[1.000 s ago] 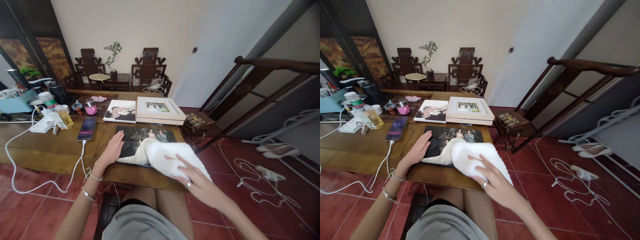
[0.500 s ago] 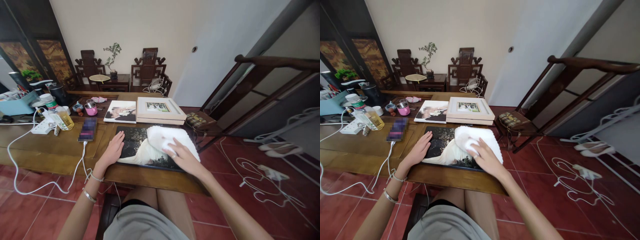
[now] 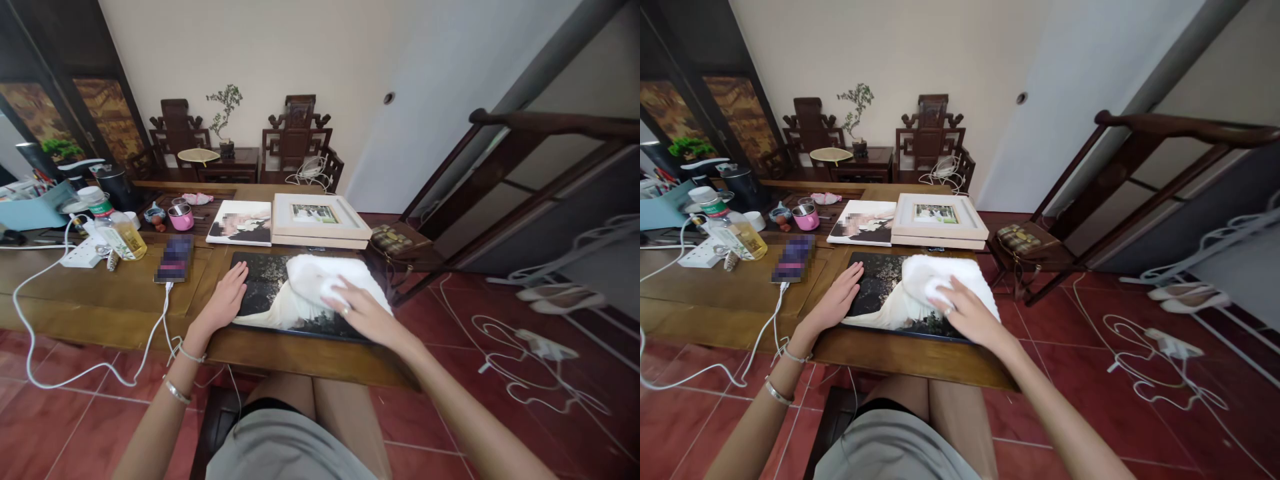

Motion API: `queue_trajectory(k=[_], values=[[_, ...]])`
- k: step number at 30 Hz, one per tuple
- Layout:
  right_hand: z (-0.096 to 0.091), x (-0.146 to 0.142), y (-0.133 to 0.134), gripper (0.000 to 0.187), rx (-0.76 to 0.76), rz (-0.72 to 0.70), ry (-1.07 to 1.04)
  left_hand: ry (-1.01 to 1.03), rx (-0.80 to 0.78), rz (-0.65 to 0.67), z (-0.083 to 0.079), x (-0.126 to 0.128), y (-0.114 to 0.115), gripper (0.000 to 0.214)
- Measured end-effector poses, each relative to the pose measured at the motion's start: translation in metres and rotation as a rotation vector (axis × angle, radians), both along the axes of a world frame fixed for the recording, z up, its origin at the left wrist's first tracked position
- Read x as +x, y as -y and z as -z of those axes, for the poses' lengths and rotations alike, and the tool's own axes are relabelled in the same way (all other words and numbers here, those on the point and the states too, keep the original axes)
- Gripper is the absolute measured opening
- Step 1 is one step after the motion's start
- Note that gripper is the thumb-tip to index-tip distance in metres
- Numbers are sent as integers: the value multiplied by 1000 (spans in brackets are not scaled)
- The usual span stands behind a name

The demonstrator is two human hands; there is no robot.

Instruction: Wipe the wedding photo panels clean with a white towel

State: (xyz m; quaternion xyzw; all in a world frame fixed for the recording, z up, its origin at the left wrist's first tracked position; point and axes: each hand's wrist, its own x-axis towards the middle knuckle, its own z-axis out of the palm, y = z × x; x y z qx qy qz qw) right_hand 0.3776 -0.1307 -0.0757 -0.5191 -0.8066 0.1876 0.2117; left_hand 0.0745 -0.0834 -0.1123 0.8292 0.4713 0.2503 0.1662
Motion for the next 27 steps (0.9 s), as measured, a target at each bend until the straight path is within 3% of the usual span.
queue_trajectory(k=[4,7,10,16,19,22,27], values=[[-5,-7,-53,35,70,-8,-21,2,-15,1,-1,-1,0,46],[-8,-12,-58,32,75,15,-22,16,-4,3,-1,-1,0,45],[-7,-17,-31,29,61,5,1,15,-4,4,0,0,0,46],[-12,-28,59,28,34,-109,44,2,6,-3,-1,1,1,46],[-14,-30,77,26,19,-141,62,-3,12,2,-1,1,1,46],[-13,-31,60,26,14,-141,40,-3,16,4,0,1,0,46],[-13,-38,-15,33,15,-84,0,9,15,6,1,0,-1,46]])
